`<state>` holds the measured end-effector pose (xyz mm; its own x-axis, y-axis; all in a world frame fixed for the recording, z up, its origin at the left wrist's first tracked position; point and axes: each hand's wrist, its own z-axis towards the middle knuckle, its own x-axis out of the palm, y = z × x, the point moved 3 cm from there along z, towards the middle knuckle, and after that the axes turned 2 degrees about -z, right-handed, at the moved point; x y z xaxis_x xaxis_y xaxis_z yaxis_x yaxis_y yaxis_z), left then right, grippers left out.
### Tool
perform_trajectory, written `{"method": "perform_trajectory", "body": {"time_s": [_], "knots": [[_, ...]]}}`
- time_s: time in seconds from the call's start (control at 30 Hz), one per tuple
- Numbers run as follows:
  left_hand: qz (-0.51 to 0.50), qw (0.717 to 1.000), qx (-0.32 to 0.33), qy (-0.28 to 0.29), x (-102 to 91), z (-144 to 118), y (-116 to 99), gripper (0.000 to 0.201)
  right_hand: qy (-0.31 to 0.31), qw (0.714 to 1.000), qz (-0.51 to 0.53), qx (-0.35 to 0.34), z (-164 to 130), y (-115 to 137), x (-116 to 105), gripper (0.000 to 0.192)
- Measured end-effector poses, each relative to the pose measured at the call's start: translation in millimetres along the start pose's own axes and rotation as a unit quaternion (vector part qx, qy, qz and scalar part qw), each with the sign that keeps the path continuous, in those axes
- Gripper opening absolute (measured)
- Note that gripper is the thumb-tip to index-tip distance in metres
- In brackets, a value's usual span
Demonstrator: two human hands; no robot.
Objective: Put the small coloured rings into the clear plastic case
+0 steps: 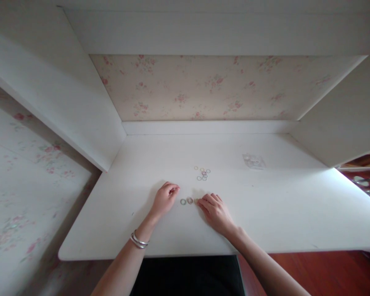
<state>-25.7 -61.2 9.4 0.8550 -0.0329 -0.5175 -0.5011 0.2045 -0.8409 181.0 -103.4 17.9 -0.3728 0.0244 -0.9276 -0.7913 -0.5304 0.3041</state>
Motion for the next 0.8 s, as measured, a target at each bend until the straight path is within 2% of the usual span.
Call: {"method": "perform_trajectory", "body": {"time_s": [0.17,0.33,0.4,0.5,0.63,0.8], "knots": [[0.004,1.000,-0.001,0.003,1.5,0,2,0.022,-0.031,0.999,0.027,0.012,-2,-2,-2,0.025],[0.031,0.999,0.009,0.029,3.9,10,-2,0.023,-0.152,0.979,0.113,0.081,-10,-17,-11,0.024],[0.054,0.997,0.029,0.045,7.3,20,-9,0.023,-0.178,0.966,0.147,0.120,-15,-25,-12,0.024],[0.103,0.991,0.058,0.064,18.3,39,-20,0.021,-0.185,0.950,0.183,0.173,-22,-34,-11,0.024],[0.176,0.979,0.057,0.084,40.7,68,-27,0.022,-0.200,0.930,0.211,0.227,-27,-40,-10,0.026],[0.264,0.959,0.055,0.084,59.3,94,-30,0.026,-0.201,0.919,0.231,0.248,-28,-43,-10,0.028]]}}
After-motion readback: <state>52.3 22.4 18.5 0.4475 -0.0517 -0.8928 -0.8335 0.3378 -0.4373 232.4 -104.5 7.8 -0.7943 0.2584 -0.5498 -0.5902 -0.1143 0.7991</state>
